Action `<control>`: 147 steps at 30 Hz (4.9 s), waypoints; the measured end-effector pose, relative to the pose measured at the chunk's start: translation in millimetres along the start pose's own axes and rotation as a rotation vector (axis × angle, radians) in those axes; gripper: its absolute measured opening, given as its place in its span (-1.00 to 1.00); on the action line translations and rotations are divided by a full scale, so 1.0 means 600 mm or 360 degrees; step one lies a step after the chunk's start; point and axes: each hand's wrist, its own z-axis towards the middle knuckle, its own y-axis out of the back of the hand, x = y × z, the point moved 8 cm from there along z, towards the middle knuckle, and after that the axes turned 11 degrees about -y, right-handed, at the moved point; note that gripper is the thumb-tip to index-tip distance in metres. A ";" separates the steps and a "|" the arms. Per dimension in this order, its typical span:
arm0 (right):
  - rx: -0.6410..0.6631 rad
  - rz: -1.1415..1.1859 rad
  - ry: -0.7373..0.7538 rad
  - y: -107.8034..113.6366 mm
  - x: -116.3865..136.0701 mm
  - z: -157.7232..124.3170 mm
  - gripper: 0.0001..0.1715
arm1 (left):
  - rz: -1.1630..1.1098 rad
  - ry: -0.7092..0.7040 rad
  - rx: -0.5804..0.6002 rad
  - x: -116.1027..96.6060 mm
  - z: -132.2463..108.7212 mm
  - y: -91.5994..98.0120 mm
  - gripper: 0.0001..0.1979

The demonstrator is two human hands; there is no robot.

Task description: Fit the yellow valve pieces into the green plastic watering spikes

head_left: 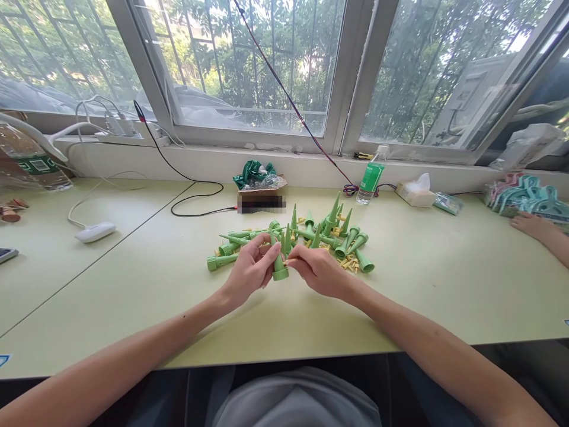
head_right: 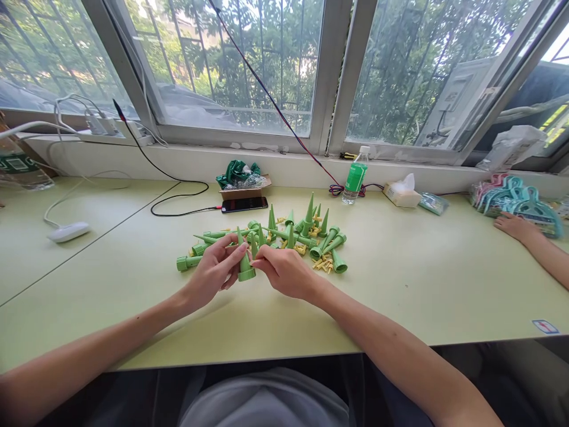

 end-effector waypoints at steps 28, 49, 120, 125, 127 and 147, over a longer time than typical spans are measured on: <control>-0.0108 0.0124 0.0060 0.009 0.009 -0.003 -0.84 | 0.0050 -0.0127 -0.0046 -0.016 0.000 0.000 -0.71; 0.0048 -0.0064 0.0131 -0.009 0.002 -0.004 -0.74 | 0.0278 -0.0387 0.0012 -0.026 -0.001 0.001 -0.76; -0.0029 0.0111 -0.0047 0.002 0.007 -0.004 -0.89 | 0.0065 0.0002 0.0002 -0.008 -0.001 -0.004 -0.68; 0.0004 0.0124 0.0007 0.000 0.010 -0.005 -0.88 | 0.0071 0.0020 -0.0002 -0.003 -0.001 -0.003 -0.67; 0.0005 0.0125 0.0040 0.000 0.011 -0.006 -0.87 | 0.0075 0.0029 -0.0005 -0.001 -0.001 -0.002 -0.67; -0.0015 0.0060 0.0065 -0.004 -0.001 -0.004 -0.87 | 0.0076 0.0032 0.0021 -0.001 0.002 -0.002 -0.68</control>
